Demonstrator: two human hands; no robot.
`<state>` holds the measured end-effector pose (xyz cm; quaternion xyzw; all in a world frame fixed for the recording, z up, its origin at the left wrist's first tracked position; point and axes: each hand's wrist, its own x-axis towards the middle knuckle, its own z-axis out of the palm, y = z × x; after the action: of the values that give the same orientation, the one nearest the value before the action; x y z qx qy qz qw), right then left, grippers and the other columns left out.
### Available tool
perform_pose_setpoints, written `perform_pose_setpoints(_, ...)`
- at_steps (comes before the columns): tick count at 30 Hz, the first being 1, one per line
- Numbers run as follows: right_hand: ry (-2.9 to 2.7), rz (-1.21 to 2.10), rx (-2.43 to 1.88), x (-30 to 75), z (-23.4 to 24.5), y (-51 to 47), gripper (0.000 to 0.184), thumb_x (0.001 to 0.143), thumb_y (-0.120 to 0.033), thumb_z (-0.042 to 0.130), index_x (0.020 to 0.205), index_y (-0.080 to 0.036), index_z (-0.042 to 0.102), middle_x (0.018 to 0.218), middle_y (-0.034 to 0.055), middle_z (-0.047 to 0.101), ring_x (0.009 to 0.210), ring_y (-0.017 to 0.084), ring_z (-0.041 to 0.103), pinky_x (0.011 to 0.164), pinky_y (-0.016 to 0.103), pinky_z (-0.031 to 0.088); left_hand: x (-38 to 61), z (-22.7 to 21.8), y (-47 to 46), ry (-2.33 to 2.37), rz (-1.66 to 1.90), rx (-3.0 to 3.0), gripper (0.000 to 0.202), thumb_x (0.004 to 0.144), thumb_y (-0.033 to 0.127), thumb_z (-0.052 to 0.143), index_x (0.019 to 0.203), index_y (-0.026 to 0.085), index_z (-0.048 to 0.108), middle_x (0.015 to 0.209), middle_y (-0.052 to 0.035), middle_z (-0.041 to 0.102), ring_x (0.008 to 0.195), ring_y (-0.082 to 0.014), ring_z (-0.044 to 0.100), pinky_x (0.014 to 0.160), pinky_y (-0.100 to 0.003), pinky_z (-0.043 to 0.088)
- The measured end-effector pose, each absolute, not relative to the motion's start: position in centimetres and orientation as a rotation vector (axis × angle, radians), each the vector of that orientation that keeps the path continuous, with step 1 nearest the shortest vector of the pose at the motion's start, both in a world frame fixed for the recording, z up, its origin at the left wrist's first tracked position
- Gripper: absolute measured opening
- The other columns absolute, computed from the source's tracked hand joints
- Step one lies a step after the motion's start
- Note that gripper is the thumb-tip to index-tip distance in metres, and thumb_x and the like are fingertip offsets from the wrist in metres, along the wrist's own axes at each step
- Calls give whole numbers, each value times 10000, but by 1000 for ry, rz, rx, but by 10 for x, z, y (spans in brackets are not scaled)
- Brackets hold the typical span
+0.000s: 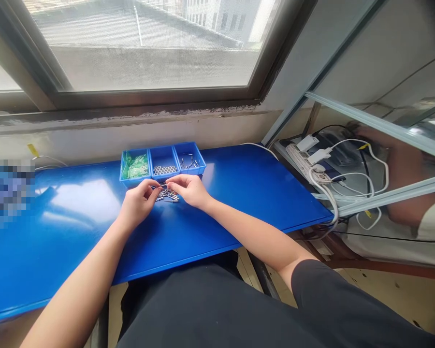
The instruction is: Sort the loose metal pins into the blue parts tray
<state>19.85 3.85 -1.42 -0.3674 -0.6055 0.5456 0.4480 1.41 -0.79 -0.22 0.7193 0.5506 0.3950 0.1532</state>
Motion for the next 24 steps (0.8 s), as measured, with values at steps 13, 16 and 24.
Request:
perform_pose_setpoints(13, -1533, 1340, -914, 198, -16, 38, 350, 751, -430, 729, 921, -124, 735, 815, 65, 725, 678, 125, 635, 670, 272, 538, 12, -2, -7, 1601, 1072, 2074, 273, 919, 429, 522, 918, 186, 645, 583, 34, 560, 507, -105, 473, 536, -217, 393)
perform_pose_setpoints(16, -1520, 1350, -924, 198, -14, 38, 338, 748, -412, 730, 920, -122, 733, 835, 70, 731, 685, 127, 637, 665, 271, 540, 14, -2, -8, 1590, 1109, 2068, 240, 889, 405, 579, 985, 194, 644, 558, 63, 510, 484, -91, 437, 540, -209, 393)
perform_pose_setpoints(24, -1555, 1332, -902, 199, -16, 36, 340, 764, -422, 719, 930, -127, 738, 830, 69, 727, 708, 134, 647, 685, 275, 534, 12, -1, -7, 1591, 1064, 2068, 269, 925, 420, 507, 859, 191, 631, 585, 36, 548, 517, -106, 454, 536, -216, 383)
